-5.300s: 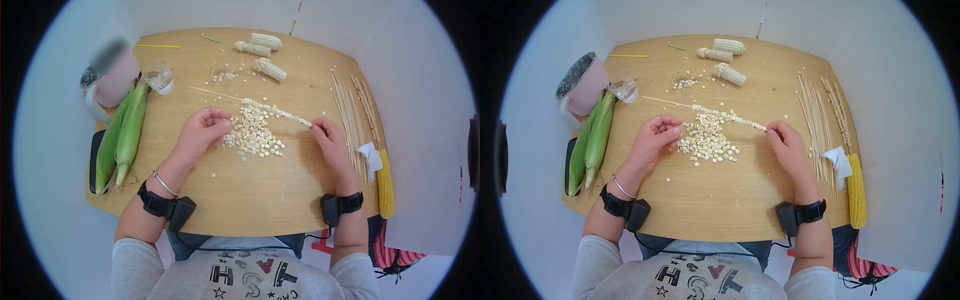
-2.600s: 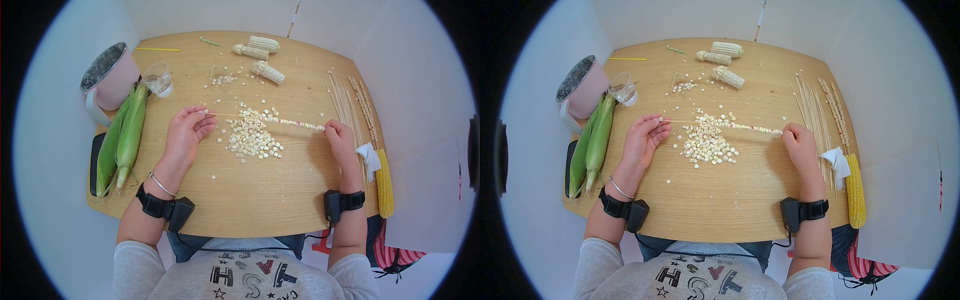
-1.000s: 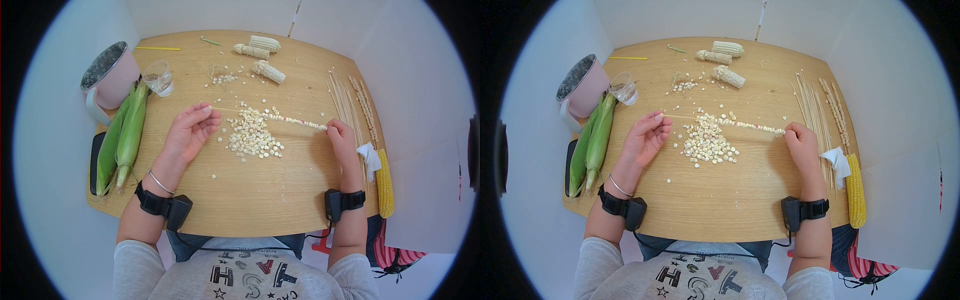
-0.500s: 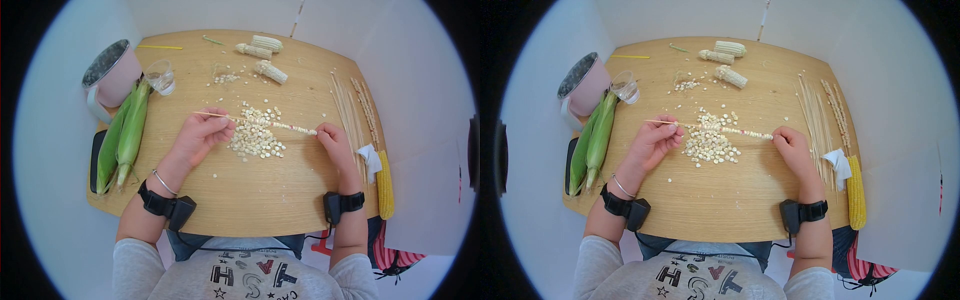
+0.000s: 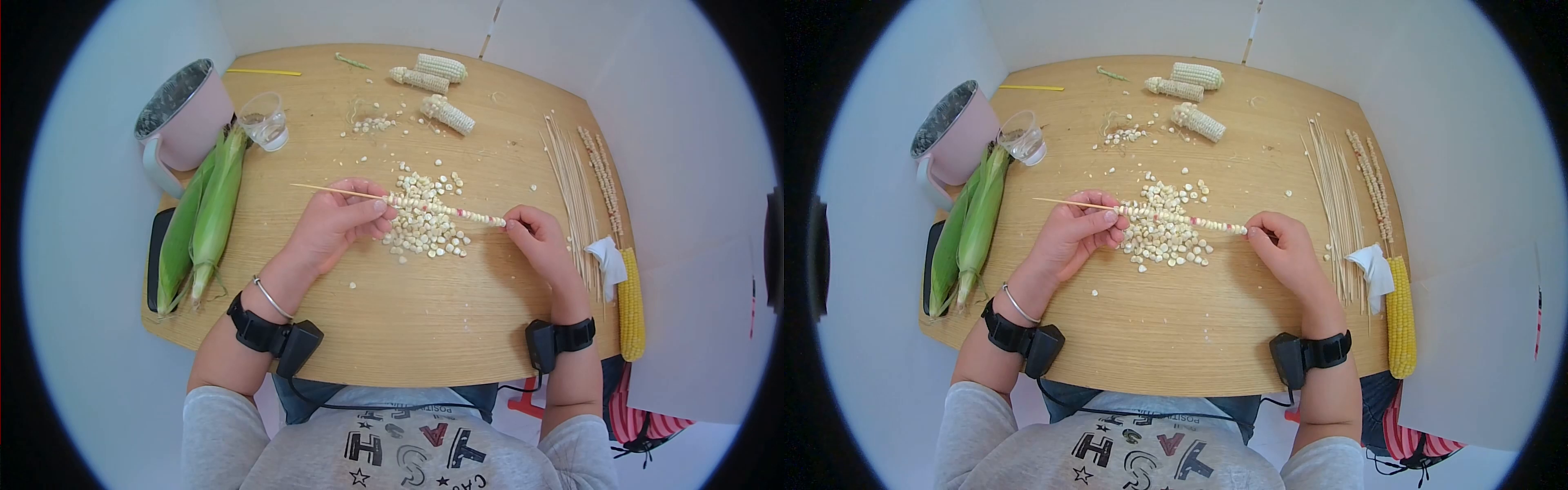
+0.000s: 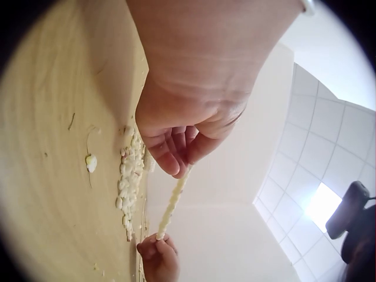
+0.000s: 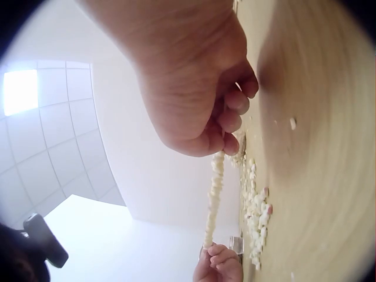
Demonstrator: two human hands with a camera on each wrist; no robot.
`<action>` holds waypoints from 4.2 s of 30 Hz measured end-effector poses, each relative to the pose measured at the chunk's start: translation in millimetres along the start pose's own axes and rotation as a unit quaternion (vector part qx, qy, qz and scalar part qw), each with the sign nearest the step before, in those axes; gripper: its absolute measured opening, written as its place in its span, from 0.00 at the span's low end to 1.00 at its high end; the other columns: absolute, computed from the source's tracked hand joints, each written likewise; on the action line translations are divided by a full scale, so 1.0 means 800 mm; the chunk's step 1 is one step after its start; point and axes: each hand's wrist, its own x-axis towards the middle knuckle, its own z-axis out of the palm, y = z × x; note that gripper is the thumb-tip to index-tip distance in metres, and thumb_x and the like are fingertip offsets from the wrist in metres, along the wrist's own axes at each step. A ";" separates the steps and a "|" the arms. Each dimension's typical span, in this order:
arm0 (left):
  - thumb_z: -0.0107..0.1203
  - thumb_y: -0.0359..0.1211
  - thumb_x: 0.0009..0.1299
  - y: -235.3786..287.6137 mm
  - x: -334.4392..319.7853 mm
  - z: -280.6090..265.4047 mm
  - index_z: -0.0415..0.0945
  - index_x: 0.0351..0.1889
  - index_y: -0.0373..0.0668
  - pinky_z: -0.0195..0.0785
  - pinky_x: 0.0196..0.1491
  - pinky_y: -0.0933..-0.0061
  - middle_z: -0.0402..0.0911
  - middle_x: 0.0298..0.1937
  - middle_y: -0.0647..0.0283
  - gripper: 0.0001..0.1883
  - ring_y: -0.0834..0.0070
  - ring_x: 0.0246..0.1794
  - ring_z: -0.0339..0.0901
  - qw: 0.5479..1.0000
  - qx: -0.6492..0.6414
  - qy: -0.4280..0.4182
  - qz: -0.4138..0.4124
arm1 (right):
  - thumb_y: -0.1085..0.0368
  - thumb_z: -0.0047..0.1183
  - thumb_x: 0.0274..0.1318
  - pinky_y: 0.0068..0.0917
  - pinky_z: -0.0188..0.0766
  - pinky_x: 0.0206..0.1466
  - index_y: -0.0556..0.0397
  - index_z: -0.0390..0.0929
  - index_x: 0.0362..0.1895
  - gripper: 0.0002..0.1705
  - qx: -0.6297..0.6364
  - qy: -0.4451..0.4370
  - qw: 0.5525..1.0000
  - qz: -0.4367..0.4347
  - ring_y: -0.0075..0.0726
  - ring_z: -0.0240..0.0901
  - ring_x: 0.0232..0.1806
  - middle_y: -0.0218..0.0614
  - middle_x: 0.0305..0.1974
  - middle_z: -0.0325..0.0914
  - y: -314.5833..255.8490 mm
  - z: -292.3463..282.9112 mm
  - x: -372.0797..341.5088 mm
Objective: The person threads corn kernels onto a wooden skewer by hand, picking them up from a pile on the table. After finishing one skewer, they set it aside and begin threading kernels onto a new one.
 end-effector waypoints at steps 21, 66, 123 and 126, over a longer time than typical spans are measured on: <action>0.55 0.24 0.51 -0.008 -0.001 -0.004 0.76 0.28 0.41 0.60 0.31 0.81 0.67 0.27 0.68 0.07 0.80 0.28 0.65 0.818 0.539 -0.047 0.195 | 0.67 0.43 0.50 0.16 0.59 0.31 0.59 0.71 0.25 0.09 0.012 0.116 0.993 -0.027 0.17 0.62 0.27 0.27 0.23 0.71 0.029 -0.018 0.008; 0.47 0.26 0.63 0.003 0.010 -0.025 0.68 0.44 0.32 0.64 0.31 0.83 0.73 0.33 0.63 0.12 0.82 0.27 0.68 0.967 0.150 0.185 0.089 | 0.68 0.42 0.48 0.16 0.56 0.27 0.59 0.71 0.23 0.08 -0.007 0.115 0.993 -0.015 0.16 0.61 0.24 0.27 0.21 0.70 0.035 -0.025 0.008; 0.49 0.25 0.61 0.009 0.007 -0.024 0.72 0.39 0.32 0.66 0.33 0.82 0.75 0.31 0.61 0.09 0.80 0.29 0.71 0.965 0.126 0.187 0.132 | 0.67 0.42 0.45 0.17 0.52 0.22 0.59 0.72 0.22 0.09 -0.046 0.142 0.989 -0.008 0.15 0.56 0.19 0.25 0.16 0.66 0.041 -0.032 0.008; 0.50 0.25 0.60 0.009 0.007 -0.025 0.73 0.39 0.32 0.65 0.33 0.82 0.75 0.30 0.62 0.10 0.80 0.28 0.71 0.973 0.087 0.173 0.126 | 0.66 0.42 0.45 0.17 0.53 0.22 0.59 0.72 0.23 0.09 -0.048 0.142 0.989 -0.004 0.16 0.57 0.20 0.26 0.17 0.67 0.041 -0.033 0.008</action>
